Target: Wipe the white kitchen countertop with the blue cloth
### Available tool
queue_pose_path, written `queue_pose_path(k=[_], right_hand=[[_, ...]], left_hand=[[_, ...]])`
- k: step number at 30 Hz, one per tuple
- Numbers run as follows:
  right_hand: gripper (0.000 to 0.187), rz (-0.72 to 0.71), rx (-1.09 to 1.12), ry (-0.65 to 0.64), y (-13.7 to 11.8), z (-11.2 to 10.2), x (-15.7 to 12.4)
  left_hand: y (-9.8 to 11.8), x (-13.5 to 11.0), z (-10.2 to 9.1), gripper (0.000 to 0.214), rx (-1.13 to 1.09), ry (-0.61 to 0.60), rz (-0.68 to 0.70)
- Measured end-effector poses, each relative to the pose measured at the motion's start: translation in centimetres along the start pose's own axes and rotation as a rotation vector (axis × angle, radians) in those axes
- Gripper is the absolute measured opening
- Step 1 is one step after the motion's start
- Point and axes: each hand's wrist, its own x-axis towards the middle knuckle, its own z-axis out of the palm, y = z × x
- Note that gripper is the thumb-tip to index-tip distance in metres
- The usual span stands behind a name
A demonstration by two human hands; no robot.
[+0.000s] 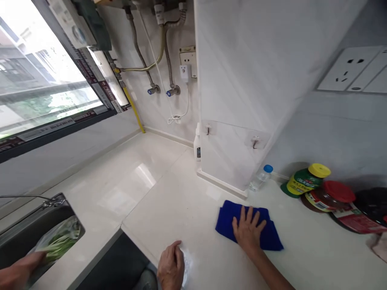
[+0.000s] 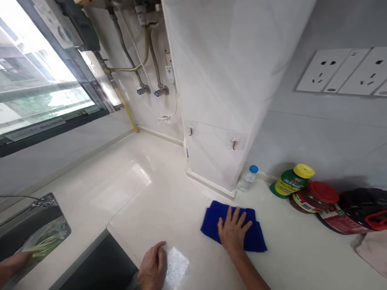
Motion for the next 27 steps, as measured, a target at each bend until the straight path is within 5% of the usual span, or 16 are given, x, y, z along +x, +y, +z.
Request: queue_pose_path(k=[8,13,17,21,27], right_hand=[[0.064,-0.243,-0.061,-0.198,-13.0,1.0,2.5],[0.063,-0.319,-0.12,-0.276,-16.7,0.1,2.3],[0.062,-0.36,-0.118,-0.269,-16.2,-0.4,0.1],[0.065,-0.316,-0.118,-0.238,-14.5,-0.6,-2.4],[0.059,-0.498,0.179,-0.141,-7.5,1.7,-4.4]], left_hand=[[-0.6,-1.2,1.0,0.026,0.02,0.115,0.127],[-0.6,-1.6,1.2,0.027,0.056,0.192,0.152],[-0.5,-1.9,1.0,0.037,0.039,0.212,0.251],[1.2,-2.0,1.7,0.048,-0.022,0.065,0.484],[5.1,-1.9,6.0,0.051,-0.018,-0.045,0.462]])
